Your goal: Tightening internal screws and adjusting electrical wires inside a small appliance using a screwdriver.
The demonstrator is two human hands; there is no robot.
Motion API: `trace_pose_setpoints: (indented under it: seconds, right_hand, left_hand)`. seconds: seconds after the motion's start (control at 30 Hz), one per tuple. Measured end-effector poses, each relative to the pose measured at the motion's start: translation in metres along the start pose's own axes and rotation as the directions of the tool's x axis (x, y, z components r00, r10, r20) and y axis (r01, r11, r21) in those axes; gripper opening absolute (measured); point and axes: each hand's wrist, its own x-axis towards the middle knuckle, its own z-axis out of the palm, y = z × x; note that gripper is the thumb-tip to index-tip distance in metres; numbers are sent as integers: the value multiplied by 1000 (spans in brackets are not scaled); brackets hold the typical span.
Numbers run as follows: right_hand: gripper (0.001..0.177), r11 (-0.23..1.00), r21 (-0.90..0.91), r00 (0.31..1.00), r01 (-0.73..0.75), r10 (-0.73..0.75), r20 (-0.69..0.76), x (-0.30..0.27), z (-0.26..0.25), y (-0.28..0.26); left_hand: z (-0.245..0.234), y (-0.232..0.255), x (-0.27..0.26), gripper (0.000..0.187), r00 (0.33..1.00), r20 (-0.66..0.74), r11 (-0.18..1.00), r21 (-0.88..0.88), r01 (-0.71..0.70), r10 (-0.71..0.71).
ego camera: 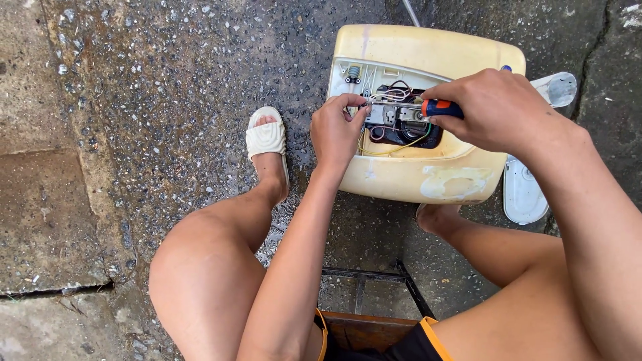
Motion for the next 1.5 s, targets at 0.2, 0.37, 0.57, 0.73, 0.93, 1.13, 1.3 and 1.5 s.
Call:
trace_pose_setpoints:
  seconds: [0.2,0.37,0.57,0.73,0.93,1.13,1.3,1.5]
  right_hand:
    - [32,1000,-6,999,-7,7,31,3,-2,-4]
    - [24,993,-118,999,5,0,43,5,-3,-4]
    - [15,971,-238,999,4,7,46,4,-22,-17]
    - [16,957,-290,999,16,-3,46,6,-31,-28]
    - [31,957,-286,999,36,-37,1,15,-28,-32]
    - [25,923,-377,994,75,-100,-47,35,-39,-46]
    - [26,896,-440,978,60,-140,-152,49,-58,-70]
    - [19,928,-371,990,37,-84,-111,59,-59,-93]
  left_hand:
    - [-3,3,0,8,1000,15,1000,10,18,-18]
    - [-1,1,1,9,999,28,999,9,41,-41]
    - [-5,4,2,7,996,57,998,-29,63,-61]
    - [-4,2,1,7,996,60,996,-57,67,-64]
    - [-5,3,-1,12,997,51,996,-58,60,-57]
    - [-6,7,-1,14,999,49,998,62,-21,18]
    - [-2,2,3,17,996,62,994,85,-70,65]
    - [-2,3,1,16,991,7,990,60,-131,131]
